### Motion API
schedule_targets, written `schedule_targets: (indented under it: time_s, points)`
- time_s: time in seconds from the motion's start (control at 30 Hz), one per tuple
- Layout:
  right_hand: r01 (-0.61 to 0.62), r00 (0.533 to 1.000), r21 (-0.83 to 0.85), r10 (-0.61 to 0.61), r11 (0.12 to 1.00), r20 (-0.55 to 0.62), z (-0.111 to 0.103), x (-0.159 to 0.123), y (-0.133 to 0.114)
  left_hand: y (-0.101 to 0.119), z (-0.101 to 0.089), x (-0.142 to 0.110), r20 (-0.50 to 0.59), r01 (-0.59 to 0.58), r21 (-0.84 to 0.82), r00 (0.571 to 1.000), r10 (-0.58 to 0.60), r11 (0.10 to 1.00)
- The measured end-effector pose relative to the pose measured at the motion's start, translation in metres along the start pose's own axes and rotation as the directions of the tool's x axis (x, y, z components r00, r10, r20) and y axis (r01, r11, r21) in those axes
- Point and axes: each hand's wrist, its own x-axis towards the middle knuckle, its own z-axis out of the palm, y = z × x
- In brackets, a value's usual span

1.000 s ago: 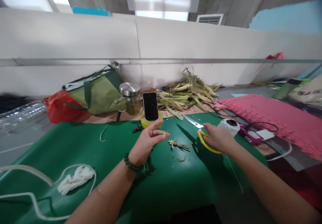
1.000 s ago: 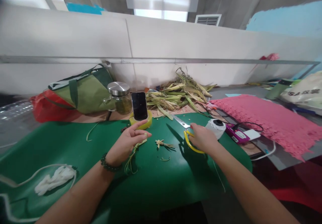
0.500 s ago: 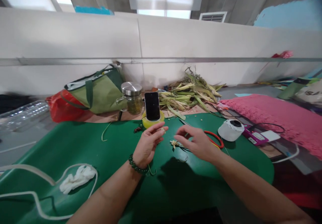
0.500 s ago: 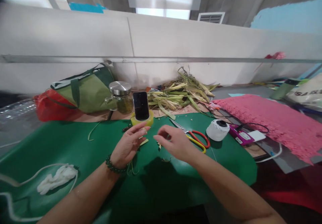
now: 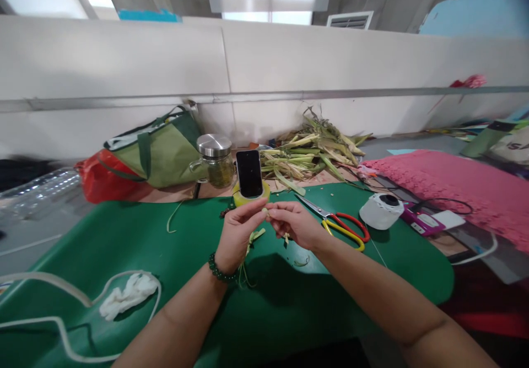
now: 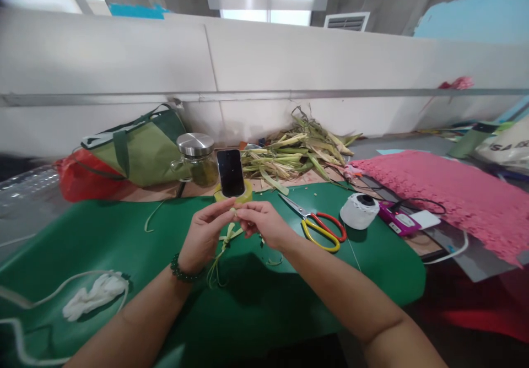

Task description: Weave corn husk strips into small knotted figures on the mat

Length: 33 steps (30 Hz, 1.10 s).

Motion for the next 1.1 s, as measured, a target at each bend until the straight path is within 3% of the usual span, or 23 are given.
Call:
schedule_targets:
  time_s: [0.17, 0.23, 0.3, 0.37, 0.43, 0.53, 0.6, 0.67, 0.77, 1.1]
  points:
    - [-0.14, 0.986, 0.004, 0.139, 0.99, 0.092, -0.005, 0.001, -0.001, 0.008, -0.001, 0.001, 0.055, -0.033, 0.135, 0.998, 0.025, 0.99]
    - [-0.057, 0.995, -0.082, 0.063, 0.995, 0.076, -0.005, -0.001, 0.001, 0.008, -0.001, 0.002, 0.045, -0.032, 0.118, 0.999, 0.027, 0.992]
    - [0.144, 0.989, -0.267, -0.147, 0.953, 0.008, -0.003, -0.004, 0.004, 0.007, -0.002, 0.003, 0.018, -0.011, 0.084, 1.0, 0.01, 0.996]
    - [0.375, 0.902, -0.499, -0.431, 0.781, 0.004, -0.002, -0.006, 0.007, 0.006, -0.001, 0.004, -0.015, 0.027, 0.037, 1.0, -0.026, 0.999]
    - [0.537, 0.756, -0.672, -0.644, 0.511, 0.114, -0.001, -0.007, 0.01, 0.004, -0.001, 0.005, -0.04, 0.08, -0.025, 0.996, -0.081, 0.997]
    - [0.613, 0.57, -0.775, -0.765, 0.151, 0.302, -0.003, -0.005, 0.014, 0.001, -0.001, 0.005, -0.06, 0.184, -0.099, 0.98, -0.191, 0.978]
    - [0.585, 0.519, -0.811, -0.772, 0.007, 0.368, -0.005, -0.005, 0.014, 0.0, -0.001, 0.006, -0.068, 0.256, -0.12, 0.962, -0.265, 0.959]
    - [0.536, 0.537, -0.841, -0.736, -0.078, 0.411, -0.005, -0.007, 0.014, 0.0, -0.002, 0.006, -0.056, 0.311, -0.124, 0.946, -0.32, 0.942]
    - [0.458, 0.617, -0.881, -0.672, -0.118, 0.411, -0.006, -0.009, 0.014, 0.003, -0.004, 0.007, -0.027, 0.323, -0.123, 0.944, -0.328, 0.939]
    - [0.326, 0.803, -0.938, -0.557, 0.115, 0.211, -0.005, -0.001, 0.013, 0.007, -0.005, 0.006, -0.04, 0.246, 0.064, 0.969, -0.244, 0.967]
